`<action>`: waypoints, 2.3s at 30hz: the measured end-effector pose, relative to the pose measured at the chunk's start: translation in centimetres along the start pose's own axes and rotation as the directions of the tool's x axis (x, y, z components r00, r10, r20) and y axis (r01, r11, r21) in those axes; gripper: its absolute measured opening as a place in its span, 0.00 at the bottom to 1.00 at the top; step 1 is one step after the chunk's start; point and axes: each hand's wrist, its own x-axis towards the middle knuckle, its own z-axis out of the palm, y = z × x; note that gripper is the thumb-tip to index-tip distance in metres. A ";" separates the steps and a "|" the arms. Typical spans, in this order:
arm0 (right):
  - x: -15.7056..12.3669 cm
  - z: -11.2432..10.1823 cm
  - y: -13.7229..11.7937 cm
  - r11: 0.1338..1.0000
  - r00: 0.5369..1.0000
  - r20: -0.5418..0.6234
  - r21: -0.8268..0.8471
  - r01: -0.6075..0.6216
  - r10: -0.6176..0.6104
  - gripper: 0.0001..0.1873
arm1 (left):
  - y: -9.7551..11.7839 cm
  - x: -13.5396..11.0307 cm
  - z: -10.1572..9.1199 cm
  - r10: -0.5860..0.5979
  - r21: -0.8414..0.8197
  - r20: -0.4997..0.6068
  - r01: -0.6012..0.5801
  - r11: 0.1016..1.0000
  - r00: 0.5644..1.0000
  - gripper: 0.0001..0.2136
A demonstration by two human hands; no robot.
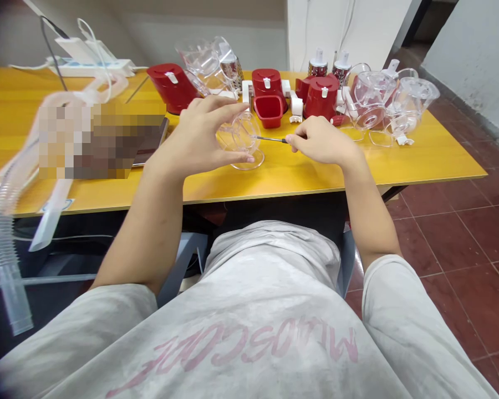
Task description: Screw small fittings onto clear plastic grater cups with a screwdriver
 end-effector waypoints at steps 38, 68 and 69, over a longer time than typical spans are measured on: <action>-0.9 -1.0 -0.6 0.997 0.998 0.033 -0.041 0.058 -0.056 0.12 | 1.0 -0.2 -0.4 -0.042 0.034 0.061 0.040 0.999 0.997 0.61; -8.2 -4.3 -7.2 0.995 0.984 -0.175 -0.101 0.024 -0.042 0.25 | 1.8 -1.2 -4.1 0.117 -0.147 0.132 -0.097 0.984 0.984 0.57; -8.2 -4.2 -7.3 0.993 0.985 -0.169 -0.114 0.025 -0.044 0.26 | 1.9 -1.2 -4.1 0.099 -0.134 0.141 -0.080 0.988 0.985 0.57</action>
